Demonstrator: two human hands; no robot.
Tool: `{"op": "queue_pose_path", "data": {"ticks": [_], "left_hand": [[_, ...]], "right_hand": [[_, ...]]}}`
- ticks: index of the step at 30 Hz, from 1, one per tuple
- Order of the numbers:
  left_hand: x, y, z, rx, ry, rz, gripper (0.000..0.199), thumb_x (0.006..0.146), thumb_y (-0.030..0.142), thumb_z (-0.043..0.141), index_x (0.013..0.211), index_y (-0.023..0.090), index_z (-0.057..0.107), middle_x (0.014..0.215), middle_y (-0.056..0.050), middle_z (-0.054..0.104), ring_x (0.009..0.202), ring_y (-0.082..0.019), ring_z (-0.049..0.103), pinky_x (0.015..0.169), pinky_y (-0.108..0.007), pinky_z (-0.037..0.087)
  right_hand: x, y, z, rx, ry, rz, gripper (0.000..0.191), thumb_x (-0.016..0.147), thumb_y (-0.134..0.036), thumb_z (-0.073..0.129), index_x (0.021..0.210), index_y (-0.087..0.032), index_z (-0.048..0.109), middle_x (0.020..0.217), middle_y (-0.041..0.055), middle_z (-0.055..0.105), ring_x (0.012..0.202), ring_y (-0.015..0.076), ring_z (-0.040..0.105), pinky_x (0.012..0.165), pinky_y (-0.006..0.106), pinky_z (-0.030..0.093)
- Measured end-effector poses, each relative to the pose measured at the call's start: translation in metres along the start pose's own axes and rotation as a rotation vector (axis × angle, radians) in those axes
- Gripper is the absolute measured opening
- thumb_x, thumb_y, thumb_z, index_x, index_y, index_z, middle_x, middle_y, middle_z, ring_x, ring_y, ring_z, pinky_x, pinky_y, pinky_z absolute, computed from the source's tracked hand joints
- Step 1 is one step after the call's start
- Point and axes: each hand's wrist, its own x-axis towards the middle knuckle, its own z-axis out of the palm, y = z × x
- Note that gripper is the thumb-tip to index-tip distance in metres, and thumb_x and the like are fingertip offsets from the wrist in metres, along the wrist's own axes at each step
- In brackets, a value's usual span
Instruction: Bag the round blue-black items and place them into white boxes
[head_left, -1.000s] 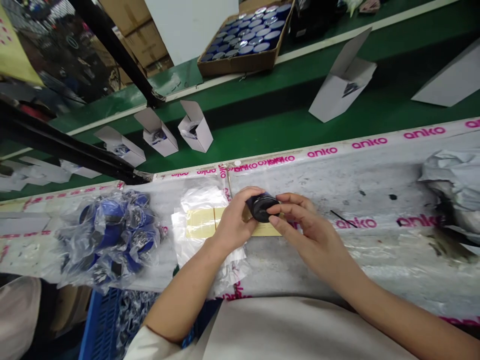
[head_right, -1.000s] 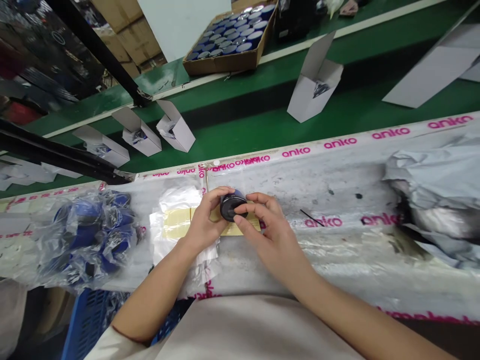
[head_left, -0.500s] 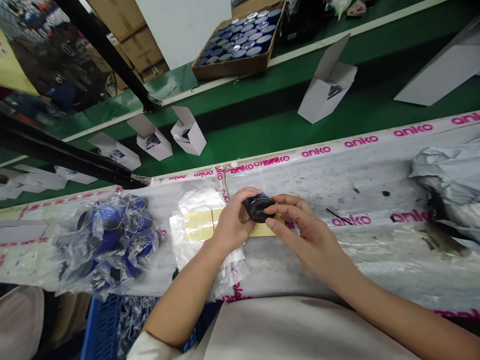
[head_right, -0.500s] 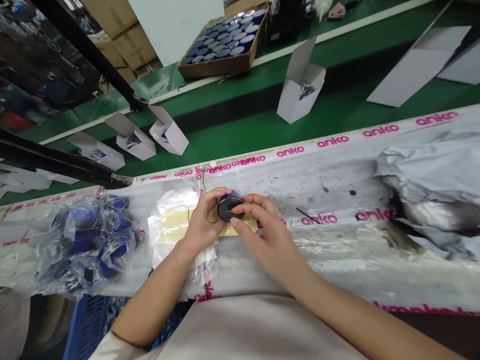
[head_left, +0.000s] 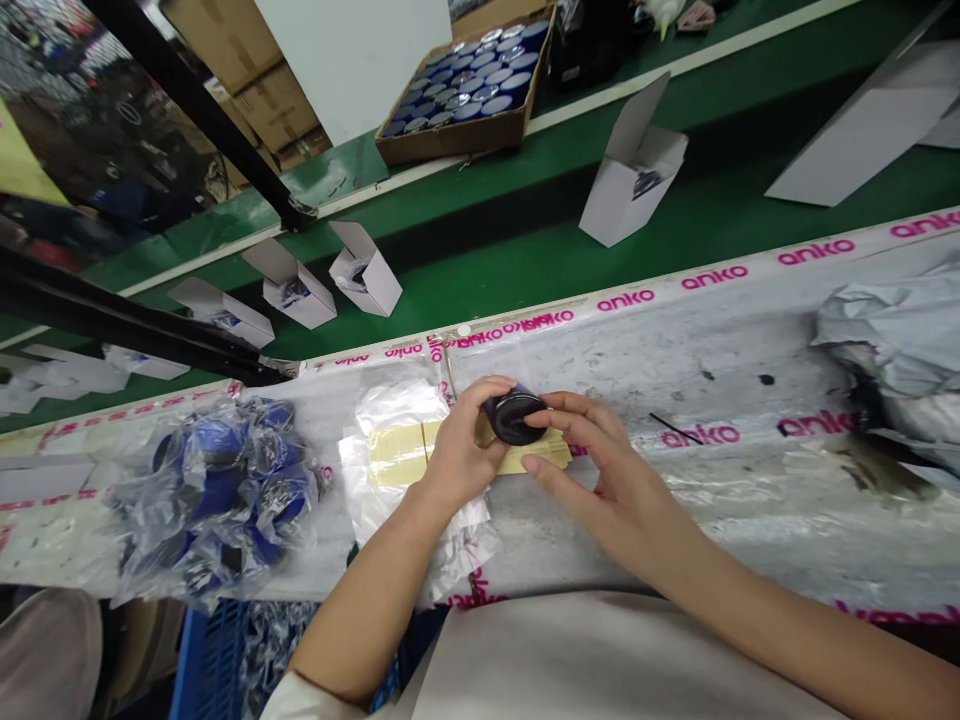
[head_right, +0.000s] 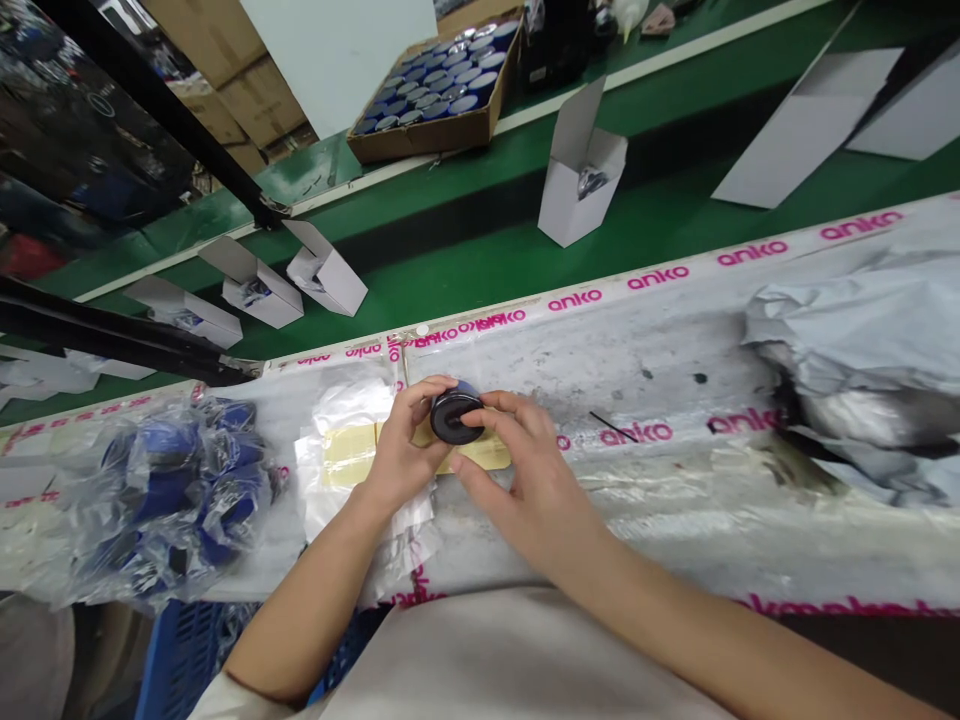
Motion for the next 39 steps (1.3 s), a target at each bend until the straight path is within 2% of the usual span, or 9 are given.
{"op": "queue_pose_path", "data": {"ticks": [8, 12, 15, 23, 26, 30, 32, 36, 39], "left_hand": [[0.0, -0.004, 0.0, 0.006, -0.006, 0.018, 0.056, 0.081, 0.007, 0.067, 0.129, 0.029, 0.048, 0.135, -0.008, 0.056, 0.132, -0.026, 0.053, 0.112, -0.05, 0.043], [0.0, 0.003, -0.004, 0.016, -0.079, 0.071, 0.063, 0.082, 0.018, 0.068, 0.139, 0.028, 0.042, 0.14, -0.011, 0.05, 0.133, -0.029, 0.05, 0.114, -0.052, 0.042], [0.0, 0.01, -0.008, -0.007, -0.131, 0.077, 0.062, 0.088, 0.025, 0.063, 0.145, 0.027, 0.037, 0.142, -0.013, 0.047, 0.135, -0.03, 0.048, 0.115, -0.054, 0.041], [-0.002, 0.016, 0.0, -0.045, -0.017, -0.052, 0.043, 0.098, 0.027, 0.058, 0.138, 0.029, 0.044, 0.134, -0.01, 0.055, 0.131, -0.025, 0.052, 0.112, -0.045, 0.046], [0.0, 0.015, 0.001, -0.057, -0.009, -0.07, 0.04, 0.098, 0.028, 0.058, 0.136, 0.029, 0.045, 0.134, -0.009, 0.054, 0.127, -0.023, 0.054, 0.111, -0.044, 0.046], [0.005, 0.016, 0.0, 0.049, 0.024, -0.074, 0.035, 0.099, 0.028, 0.056, 0.133, 0.028, 0.051, 0.133, -0.009, 0.055, 0.125, -0.023, 0.055, 0.11, -0.042, 0.044], [0.009, 0.018, 0.0, 0.083, 0.037, -0.053, 0.032, 0.096, 0.024, 0.059, 0.128, 0.027, 0.057, 0.128, -0.008, 0.057, 0.122, -0.022, 0.056, 0.106, -0.039, 0.046], [0.015, 0.022, 0.007, 0.077, 0.137, -0.049, 0.021, 0.084, 0.016, 0.069, 0.103, 0.023, 0.068, 0.108, -0.005, 0.06, 0.105, -0.019, 0.061, 0.093, -0.034, 0.05], [0.016, 0.02, 0.011, 0.014, 0.204, -0.096, 0.02, 0.079, 0.024, 0.077, 0.096, 0.022, 0.067, 0.107, -0.005, 0.062, 0.104, -0.02, 0.062, 0.095, -0.037, 0.05]], "right_hand": [[-0.001, 0.0, -0.001, -0.019, -0.022, -0.032, 0.033, 0.087, -0.046, 0.062, 0.116, -0.029, 0.064, 0.137, 0.0102, 0.051, 0.139, 0.0297, 0.044, 0.115, 0.056, 0.041], [-0.003, -0.001, -0.001, -0.009, -0.017, -0.019, 0.034, 0.087, -0.047, 0.062, 0.116, -0.03, 0.064, 0.137, 0.0105, 0.051, 0.139, 0.0304, 0.044, 0.113, 0.057, 0.043], [-0.005, -0.002, 0.0, -0.004, -0.019, -0.027, 0.034, 0.087, -0.046, 0.062, 0.116, -0.03, 0.063, 0.136, 0.0103, 0.051, 0.138, 0.0312, 0.045, 0.112, 0.057, 0.044], [-0.007, -0.008, 0.002, 0.005, -0.05, 0.006, 0.035, 0.085, -0.044, 0.065, 0.117, -0.031, 0.063, 0.141, 0.0098, 0.049, 0.143, 0.0331, 0.04, 0.113, 0.057, 0.043], [-0.004, -0.004, -0.006, 0.091, -0.087, 0.09, 0.038, 0.084, -0.051, 0.065, 0.115, -0.03, 0.064, 0.139, 0.0102, 0.053, 0.135, 0.0334, 0.048, 0.105, 0.056, 0.049], [0.004, 0.01, -0.016, 0.27, 0.022, 0.229, 0.048, 0.083, -0.056, 0.067, 0.119, -0.027, 0.055, 0.129, 0.0118, 0.06, 0.122, 0.0304, 0.058, 0.087, 0.045, 0.059], [0.009, 0.015, -0.016, 0.272, 0.043, 0.177, 0.052, 0.082, -0.054, 0.069, 0.122, -0.026, 0.052, 0.131, 0.0124, 0.059, 0.121, 0.0293, 0.059, 0.084, 0.042, 0.06], [0.016, 0.015, -0.007, 0.109, -0.104, -0.043, 0.048, 0.086, -0.044, 0.065, 0.13, -0.027, 0.052, 0.133, 0.0115, 0.059, 0.116, 0.0285, 0.061, 0.085, 0.046, 0.059], [0.021, 0.013, 0.003, -0.025, -0.11, -0.188, 0.044, 0.088, -0.035, 0.061, 0.131, -0.027, 0.052, 0.13, 0.0108, 0.061, 0.116, 0.0297, 0.061, 0.089, 0.05, 0.057]]}}
